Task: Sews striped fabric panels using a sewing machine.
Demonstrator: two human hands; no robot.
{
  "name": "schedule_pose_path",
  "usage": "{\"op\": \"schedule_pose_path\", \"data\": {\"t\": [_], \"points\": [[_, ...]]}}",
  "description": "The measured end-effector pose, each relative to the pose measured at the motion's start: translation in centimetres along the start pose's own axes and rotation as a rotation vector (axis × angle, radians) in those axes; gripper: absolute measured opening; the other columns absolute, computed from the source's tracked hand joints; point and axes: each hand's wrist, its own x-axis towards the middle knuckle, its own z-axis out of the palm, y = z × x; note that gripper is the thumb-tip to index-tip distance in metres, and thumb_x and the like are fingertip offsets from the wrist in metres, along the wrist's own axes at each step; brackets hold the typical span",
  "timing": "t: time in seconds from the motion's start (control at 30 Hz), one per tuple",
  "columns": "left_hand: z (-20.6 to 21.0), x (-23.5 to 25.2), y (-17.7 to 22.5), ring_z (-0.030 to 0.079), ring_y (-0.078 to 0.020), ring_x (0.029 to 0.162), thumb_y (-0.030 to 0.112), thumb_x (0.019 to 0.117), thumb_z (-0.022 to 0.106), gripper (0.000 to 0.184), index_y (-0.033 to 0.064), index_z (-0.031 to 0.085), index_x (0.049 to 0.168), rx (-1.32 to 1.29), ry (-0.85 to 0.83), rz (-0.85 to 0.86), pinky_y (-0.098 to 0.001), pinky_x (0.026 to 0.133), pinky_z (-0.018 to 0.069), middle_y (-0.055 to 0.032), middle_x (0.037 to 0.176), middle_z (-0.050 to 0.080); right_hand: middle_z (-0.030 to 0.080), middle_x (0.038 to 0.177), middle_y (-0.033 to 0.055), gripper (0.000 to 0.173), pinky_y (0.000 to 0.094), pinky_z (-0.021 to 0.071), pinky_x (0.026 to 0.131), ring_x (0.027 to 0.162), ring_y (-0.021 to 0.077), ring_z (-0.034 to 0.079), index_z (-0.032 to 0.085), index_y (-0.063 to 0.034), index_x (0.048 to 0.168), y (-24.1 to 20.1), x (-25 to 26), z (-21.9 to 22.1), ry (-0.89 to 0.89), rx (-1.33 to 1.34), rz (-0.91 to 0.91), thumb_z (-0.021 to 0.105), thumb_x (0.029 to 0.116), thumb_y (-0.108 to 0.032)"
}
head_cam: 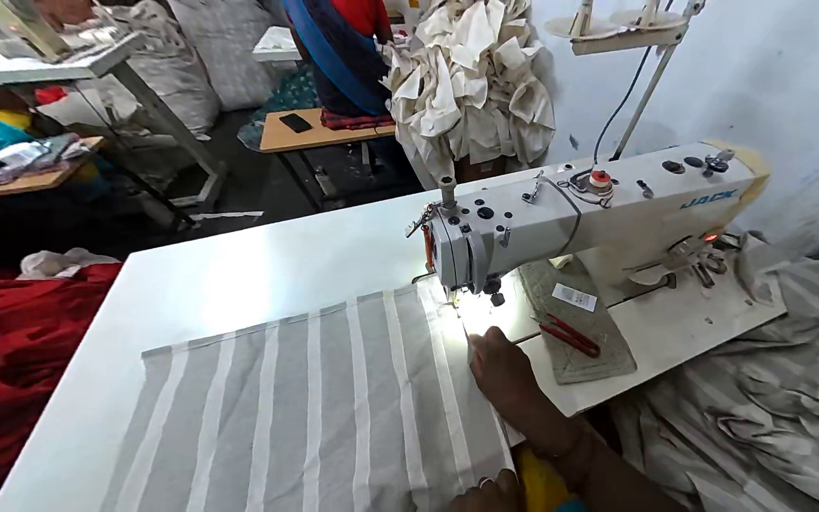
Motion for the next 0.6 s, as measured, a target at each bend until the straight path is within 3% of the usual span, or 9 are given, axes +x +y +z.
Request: {"op": "schedule_pose_path", "data": {"t": [0.1, 0.23, 0.47, 0.6], "points": [[-0.3, 0.6, 0.0, 0.074, -0.0392, 0.077, 0.012, 0.0986, 0.051, 0.024, 0.0000, 0.070, 0.108, -0.016, 0.065, -0.044, -0.0530, 0.063, 0.0579, -0.0199, 0.085, 0.072, 0.068, 0.113, 0.0180, 0.037, 0.0414, 0.0596, 0.081, 0.095, 0.0296, 0.071, 0.069, -0.0053, 0.132, 1.3, -3.0, 1.0, 0.054, 0.028, -0.089, 0.053, 0.0993, -0.013], [-0.9, 1.9, -0.1, 0.074, -0.0368, 0.077, 0.016, 0.0978, 0.053, 0.026, 0.0016, 0.073, 0.105, -0.048, 0.122, -0.075, -0.0512, 0.063, 0.0579, -0.0178, 0.084, 0.073, 0.069, 0.100, 0.0162, 0.037, 0.0375, 0.0602, 0.072, 0.084, 0.0271, 0.071, 0.072, -0.0061, 0.129, 1.9, -5.1, 1.5, 0.152, 0.024, -0.144, 0.057, 0.0953, -0.012], [-0.9, 5.0, -3.2, 0.072, -0.0320, 0.066, 0.023, 0.0945, 0.054, 0.025, 0.0046, 0.072, 0.094, -0.157, 0.385, 0.031, -0.0502, 0.055, 0.0554, -0.0120, 0.072, 0.068, 0.071, 0.102, 0.0166, 0.032, 0.0387, 0.0600, 0.076, 0.086, 0.0274, 0.072, 0.076, -0.0054, 0.119, 1.7, -2.9, 1.3, 0.181, 0.058, -0.109, 0.055, 0.0970, -0.014], [-1.6, 8.0, -4.9, 0.073, -0.0340, 0.075, 0.029, 0.0995, 0.047, 0.033, 0.0062, 0.071, 0.101, -0.188, 0.341, 0.014, -0.0541, 0.061, 0.0553, -0.0129, 0.079, 0.071, 0.067, 0.105, 0.0167, 0.031, 0.0416, 0.0576, 0.080, 0.091, 0.0289, 0.069, 0.075, -0.0045, 0.115, 0.8, 0.0, 0.4, 0.066, 0.031, -0.036, 0.052, 0.1020, -0.020]]}}
